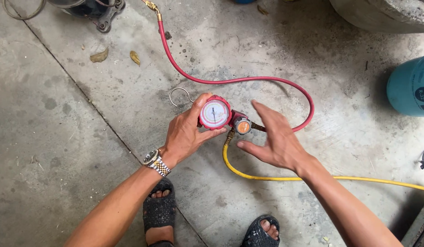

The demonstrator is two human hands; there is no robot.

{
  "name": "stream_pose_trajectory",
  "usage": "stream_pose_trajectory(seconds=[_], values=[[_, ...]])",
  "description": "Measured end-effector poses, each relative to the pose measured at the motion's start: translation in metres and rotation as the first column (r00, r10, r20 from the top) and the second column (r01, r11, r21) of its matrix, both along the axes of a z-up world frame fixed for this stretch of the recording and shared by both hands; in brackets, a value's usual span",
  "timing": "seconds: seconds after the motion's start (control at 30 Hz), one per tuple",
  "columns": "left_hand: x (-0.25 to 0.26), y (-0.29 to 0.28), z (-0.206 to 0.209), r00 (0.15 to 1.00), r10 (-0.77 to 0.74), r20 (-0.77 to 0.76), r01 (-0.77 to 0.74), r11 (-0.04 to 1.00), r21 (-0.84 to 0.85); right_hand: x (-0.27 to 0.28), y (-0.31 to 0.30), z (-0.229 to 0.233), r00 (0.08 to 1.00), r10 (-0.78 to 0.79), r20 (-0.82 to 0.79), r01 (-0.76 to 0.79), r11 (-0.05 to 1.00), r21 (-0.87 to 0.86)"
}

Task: Repairing a refrigerator by checking refrigerant pressure with a manifold gauge and testing electrical components with a clamp meter.

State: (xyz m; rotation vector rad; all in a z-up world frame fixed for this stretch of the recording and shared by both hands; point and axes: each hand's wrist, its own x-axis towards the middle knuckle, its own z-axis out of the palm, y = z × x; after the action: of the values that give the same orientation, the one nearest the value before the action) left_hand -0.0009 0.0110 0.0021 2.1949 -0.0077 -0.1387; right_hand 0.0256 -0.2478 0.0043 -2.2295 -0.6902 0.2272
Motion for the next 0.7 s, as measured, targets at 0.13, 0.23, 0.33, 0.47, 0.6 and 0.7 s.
stream_pose_trajectory(seconds=[0.13,0.23,0.33,0.47,0.6,0.7], values=[[0.000,0.005,-0.005,1.000,-0.010,-0.024,0.010,1.000,-0.003,0.008,0.032,0.003,0.950,-0.006,-0.312,-0.013,0.998,-0.061],[0.001,0.010,-0.016,0.999,-0.017,-0.051,0.017,1.000,-0.008,0.006,0.042,-0.019,0.947,-0.093,-0.308,0.076,0.995,-0.066],[0.004,0.014,-0.027,0.996,-0.019,-0.087,0.019,1.000,-0.005,0.001,0.044,-0.042,0.946,-0.169,-0.277,0.129,0.979,-0.156],[0.004,0.020,-0.045,0.987,-0.052,-0.154,0.052,0.999,-0.005,-0.005,0.048,-0.066,0.932,-0.228,-0.283,0.168,0.961,-0.221],[0.001,0.020,-0.064,0.973,-0.105,-0.205,0.093,0.993,-0.067,-0.006,0.044,-0.097,0.941,-0.221,-0.256,0.155,0.954,-0.256],[0.005,0.022,-0.083,0.966,-0.102,-0.236,0.084,0.993,-0.085,-0.003,0.050,-0.098,0.911,-0.257,-0.322,0.170,0.946,-0.274]])
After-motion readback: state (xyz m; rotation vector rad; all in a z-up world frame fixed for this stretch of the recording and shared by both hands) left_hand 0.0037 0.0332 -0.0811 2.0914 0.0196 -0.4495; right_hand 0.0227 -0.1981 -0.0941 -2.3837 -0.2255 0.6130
